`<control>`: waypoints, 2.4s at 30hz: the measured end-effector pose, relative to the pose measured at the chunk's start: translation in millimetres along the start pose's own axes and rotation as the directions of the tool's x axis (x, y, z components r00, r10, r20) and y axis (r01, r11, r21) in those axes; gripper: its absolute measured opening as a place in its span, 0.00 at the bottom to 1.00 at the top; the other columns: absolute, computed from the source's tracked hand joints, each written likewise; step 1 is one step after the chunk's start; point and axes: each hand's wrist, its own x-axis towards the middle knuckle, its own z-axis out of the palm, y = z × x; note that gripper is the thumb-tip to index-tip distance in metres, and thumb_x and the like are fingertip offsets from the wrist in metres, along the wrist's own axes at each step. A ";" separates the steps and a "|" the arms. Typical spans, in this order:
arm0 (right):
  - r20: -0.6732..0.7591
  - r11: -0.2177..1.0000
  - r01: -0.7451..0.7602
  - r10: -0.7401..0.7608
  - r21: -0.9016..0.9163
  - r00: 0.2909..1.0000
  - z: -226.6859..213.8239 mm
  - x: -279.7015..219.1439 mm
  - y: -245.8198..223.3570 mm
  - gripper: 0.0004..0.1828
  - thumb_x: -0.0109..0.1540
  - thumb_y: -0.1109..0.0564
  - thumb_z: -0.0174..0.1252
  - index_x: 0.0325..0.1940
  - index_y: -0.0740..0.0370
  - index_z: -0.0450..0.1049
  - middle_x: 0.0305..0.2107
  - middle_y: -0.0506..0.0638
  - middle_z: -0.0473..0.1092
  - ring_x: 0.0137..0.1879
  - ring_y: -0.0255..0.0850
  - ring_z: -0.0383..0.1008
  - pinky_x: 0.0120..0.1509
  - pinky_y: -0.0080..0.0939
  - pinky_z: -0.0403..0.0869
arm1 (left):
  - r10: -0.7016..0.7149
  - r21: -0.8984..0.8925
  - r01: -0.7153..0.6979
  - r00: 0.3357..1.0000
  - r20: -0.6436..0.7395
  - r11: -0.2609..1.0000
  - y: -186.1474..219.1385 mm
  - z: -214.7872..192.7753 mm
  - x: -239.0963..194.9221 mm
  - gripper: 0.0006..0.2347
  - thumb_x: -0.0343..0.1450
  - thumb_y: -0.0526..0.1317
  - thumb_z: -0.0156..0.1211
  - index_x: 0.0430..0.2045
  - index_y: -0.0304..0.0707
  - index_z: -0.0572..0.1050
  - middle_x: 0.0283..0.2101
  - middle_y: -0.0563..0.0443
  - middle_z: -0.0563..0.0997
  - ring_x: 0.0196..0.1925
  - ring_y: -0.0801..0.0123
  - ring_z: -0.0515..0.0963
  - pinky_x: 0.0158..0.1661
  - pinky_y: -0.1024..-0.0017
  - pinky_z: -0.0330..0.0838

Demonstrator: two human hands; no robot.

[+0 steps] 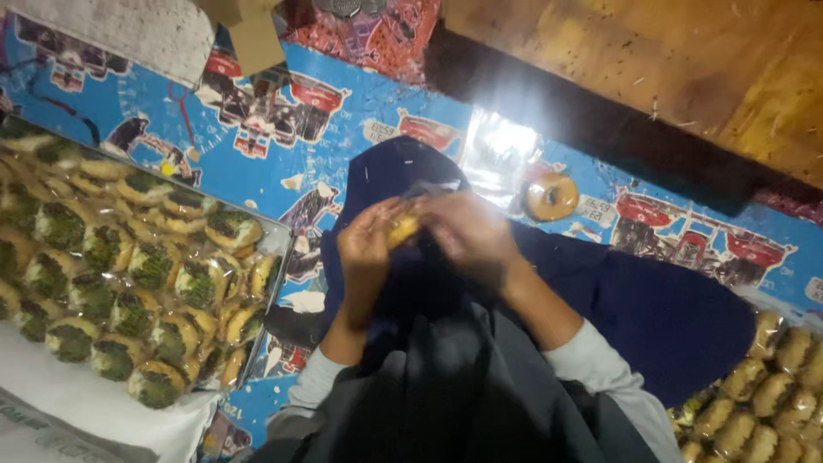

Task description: The person sits on the floor and individually places donuts into clear plastic bags. They pick up each donut, insert it into a bag, and set the packaged item aside on a nearby tray.

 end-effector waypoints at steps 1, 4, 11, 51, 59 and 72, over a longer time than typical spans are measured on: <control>0.031 0.998 0.068 -0.069 0.015 0.997 6.8 4.1 -5.5 0.14 0.63 0.63 0.65 0.53 0.64 0.76 0.44 0.54 0.77 0.49 0.49 0.80 0.55 0.46 0.78 | 0.003 -0.002 -0.003 1.000 0.010 1.000 -1.2 2.4 3.3 0.13 0.78 0.34 0.50 0.49 0.19 0.76 0.46 0.40 0.82 0.47 0.68 0.81 0.49 0.72 0.78; 0.119 0.989 0.123 -0.132 0.083 0.984 27.0 9.1 -3.0 0.23 0.62 0.64 0.65 0.62 0.66 0.74 0.42 0.55 0.76 0.48 0.49 0.79 0.53 0.46 0.77 | -0.042 -0.120 0.054 0.995 0.095 0.991 -3.0 3.9 8.3 0.13 0.81 0.35 0.48 0.47 0.20 0.77 0.41 0.44 0.82 0.40 0.70 0.80 0.41 0.75 0.75; 0.013 0.770 -0.630 0.635 -0.100 0.773 6.9 2.6 101.0 0.23 0.54 0.63 0.69 0.53 0.64 0.74 0.38 0.57 0.76 0.37 0.46 0.76 0.41 0.46 0.76 | 0.019 0.071 -0.016 0.999 -0.033 0.997 7.8 -0.2 4.6 0.14 0.79 0.38 0.47 0.48 0.22 0.76 0.49 0.34 0.84 0.53 0.60 0.84 0.55 0.70 0.77; 0.356 0.707 -0.646 0.547 0.288 0.758 91.3 -0.2 47.0 0.17 0.65 0.46 0.63 0.44 0.63 0.83 0.31 0.53 0.77 0.38 0.38 0.76 0.43 0.40 0.73 | -0.102 -0.077 0.088 0.974 -0.203 0.993 -40.8 -49.5 10.7 0.13 0.79 0.41 0.54 0.37 0.25 0.80 0.34 0.51 0.80 0.32 0.76 0.73 0.34 0.77 0.65; -0.087 0.905 -0.309 0.347 0.291 0.934 75.6 0.6 26.3 0.15 0.69 0.54 0.57 0.32 0.65 0.72 0.29 0.54 0.64 0.38 0.45 0.67 0.44 0.44 0.66 | 0.186 -0.115 -0.247 0.904 -0.385 0.962 -49.2 -36.8 12.5 0.06 0.78 0.36 0.55 0.30 0.38 0.71 0.30 0.57 0.71 0.27 0.83 0.63 0.28 0.83 0.57; 0.039 0.349 -0.840 0.916 0.415 0.400 57.5 -103.0 176.1 0.27 0.66 0.42 0.56 0.63 0.61 0.68 0.49 0.57 0.75 0.54 0.43 0.73 0.57 0.40 0.73 | 0.099 0.120 -0.135 0.958 0.271 0.984 -128.9 56.2 73.2 0.03 0.72 0.30 0.58 0.37 0.30 0.73 0.39 0.39 0.75 0.41 0.52 0.81 0.41 0.66 0.78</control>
